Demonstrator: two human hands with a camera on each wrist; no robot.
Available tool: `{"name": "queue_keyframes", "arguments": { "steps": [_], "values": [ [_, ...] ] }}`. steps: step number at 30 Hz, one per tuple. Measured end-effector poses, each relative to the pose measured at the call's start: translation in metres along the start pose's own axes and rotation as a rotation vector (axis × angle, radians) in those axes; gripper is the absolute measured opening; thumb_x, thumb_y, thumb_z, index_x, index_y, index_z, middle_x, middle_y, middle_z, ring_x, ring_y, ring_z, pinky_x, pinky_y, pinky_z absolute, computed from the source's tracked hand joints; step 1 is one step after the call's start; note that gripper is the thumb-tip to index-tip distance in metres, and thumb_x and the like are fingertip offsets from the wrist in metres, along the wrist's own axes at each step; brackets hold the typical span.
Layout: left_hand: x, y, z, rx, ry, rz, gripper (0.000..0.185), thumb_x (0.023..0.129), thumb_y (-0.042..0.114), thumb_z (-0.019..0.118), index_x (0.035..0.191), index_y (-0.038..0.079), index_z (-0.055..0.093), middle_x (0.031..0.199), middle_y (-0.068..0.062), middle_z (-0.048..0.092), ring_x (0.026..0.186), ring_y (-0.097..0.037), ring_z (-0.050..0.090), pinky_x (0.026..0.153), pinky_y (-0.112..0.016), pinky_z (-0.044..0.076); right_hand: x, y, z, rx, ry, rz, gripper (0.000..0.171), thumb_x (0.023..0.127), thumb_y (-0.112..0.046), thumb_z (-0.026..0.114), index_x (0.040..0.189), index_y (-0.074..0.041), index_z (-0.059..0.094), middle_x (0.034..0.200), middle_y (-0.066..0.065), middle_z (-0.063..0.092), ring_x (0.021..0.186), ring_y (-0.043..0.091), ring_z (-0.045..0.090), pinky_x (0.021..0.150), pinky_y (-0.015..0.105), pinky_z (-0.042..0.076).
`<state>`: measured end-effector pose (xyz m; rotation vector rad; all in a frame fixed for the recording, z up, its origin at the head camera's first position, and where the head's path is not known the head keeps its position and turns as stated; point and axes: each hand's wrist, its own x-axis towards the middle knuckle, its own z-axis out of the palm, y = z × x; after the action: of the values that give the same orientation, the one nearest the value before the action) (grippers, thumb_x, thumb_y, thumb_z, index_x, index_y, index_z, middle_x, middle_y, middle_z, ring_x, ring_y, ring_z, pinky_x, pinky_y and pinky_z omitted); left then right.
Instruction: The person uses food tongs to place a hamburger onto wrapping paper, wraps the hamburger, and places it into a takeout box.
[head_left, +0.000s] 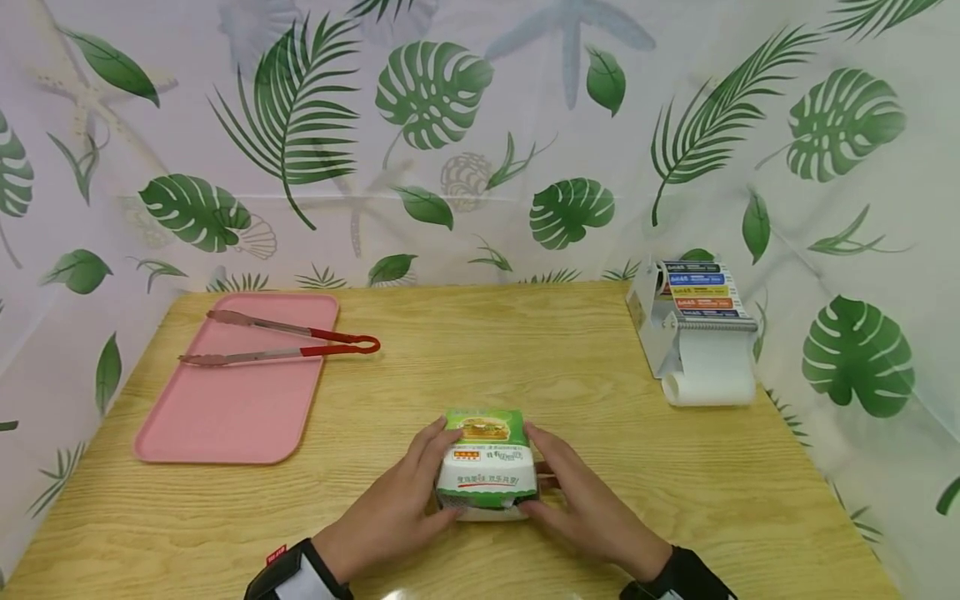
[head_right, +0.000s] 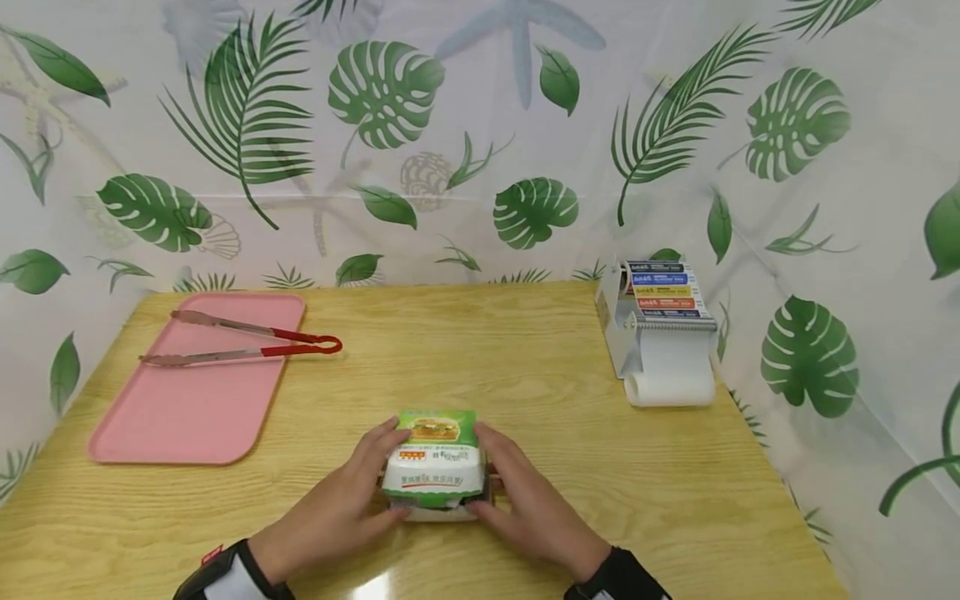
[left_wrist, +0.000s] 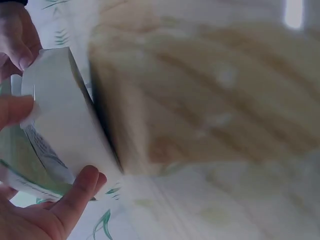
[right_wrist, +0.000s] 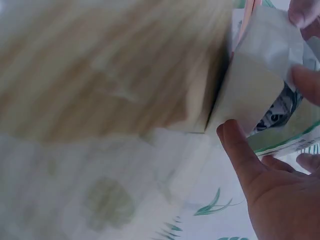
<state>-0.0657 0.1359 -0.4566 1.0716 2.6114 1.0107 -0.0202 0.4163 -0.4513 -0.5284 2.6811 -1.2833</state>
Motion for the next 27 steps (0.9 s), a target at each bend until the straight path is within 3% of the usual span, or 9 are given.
{"name": "queue_keyframes", "arguments": {
  "steps": [3, 6, 13, 17, 22, 27],
  "values": [
    [0.002, -0.002, -0.004, -0.036, 0.008, -0.032, 0.075, 0.095, 0.028, 0.074, 0.155, 0.017, 0.03, 0.162, -0.015, 0.026, 0.13, -0.029, 0.053, 0.098, -0.043, 0.052, 0.005, -0.003, -0.001, -0.059, 0.027, -0.065, 0.087, 0.091, 0.001, 0.074, 0.161, -0.01, 0.025, 0.156, 0.018, 0.038, 0.121, 0.026, 0.059, 0.094, 0.038, 0.055],
    [0.004, -0.004, -0.008, -0.067, 0.02, -0.059, 0.067, 0.1, 0.029, 0.068, 0.156, 0.016, 0.033, 0.162, -0.013, 0.028, 0.13, -0.025, 0.054, 0.097, -0.041, 0.052, 0.01, -0.004, -0.002, -0.05, 0.035, -0.097, 0.075, 0.096, -0.001, 0.068, 0.16, -0.011, 0.031, 0.152, 0.018, 0.044, 0.111, 0.025, 0.065, 0.087, 0.036, 0.057],
    [0.009, -0.005, -0.015, -0.075, 0.036, -0.077, 0.066, 0.103, 0.035, 0.06, 0.159, 0.015, 0.031, 0.163, -0.01, 0.03, 0.14, -0.025, 0.043, 0.105, -0.045, 0.046, 0.019, -0.007, -0.006, 0.023, 0.007, -0.036, 0.061, 0.106, -0.024, 0.056, 0.161, -0.015, 0.03, 0.152, 0.014, 0.044, 0.113, 0.025, 0.062, 0.087, 0.032, 0.056],
    [0.011, -0.007, -0.017, -0.113, 0.033, -0.07, 0.067, 0.105, 0.034, 0.057, 0.161, 0.013, 0.028, 0.162, -0.012, 0.03, 0.141, -0.025, 0.04, 0.107, -0.047, 0.044, 0.022, -0.007, -0.006, 0.099, -0.011, -0.019, 0.061, 0.107, -0.025, 0.055, 0.161, -0.015, 0.029, 0.154, 0.014, 0.04, 0.116, 0.029, 0.06, 0.09, 0.034, 0.056],
    [0.013, -0.013, -0.019, -0.172, 0.026, -0.06, 0.066, 0.106, 0.035, 0.055, 0.161, 0.011, 0.026, 0.16, -0.012, 0.033, 0.127, -0.022, 0.05, 0.1, -0.044, 0.048, 0.025, -0.005, -0.005, 0.137, 0.008, -0.017, 0.058, 0.107, -0.021, 0.054, 0.16, -0.016, 0.032, 0.151, 0.015, 0.045, 0.117, 0.031, 0.061, 0.092, 0.037, 0.055],
    [0.015, -0.014, -0.023, -0.286, -0.011, -0.138, 0.071, 0.104, 0.043, 0.056, 0.161, 0.015, 0.027, 0.16, -0.008, 0.033, 0.112, -0.017, 0.056, 0.089, -0.036, 0.053, 0.029, -0.004, -0.003, 0.117, 0.05, -0.021, 0.056, 0.107, -0.02, 0.054, 0.159, -0.014, 0.034, 0.153, 0.013, 0.043, 0.114, 0.028, 0.061, 0.091, 0.037, 0.055]
  ]
}}
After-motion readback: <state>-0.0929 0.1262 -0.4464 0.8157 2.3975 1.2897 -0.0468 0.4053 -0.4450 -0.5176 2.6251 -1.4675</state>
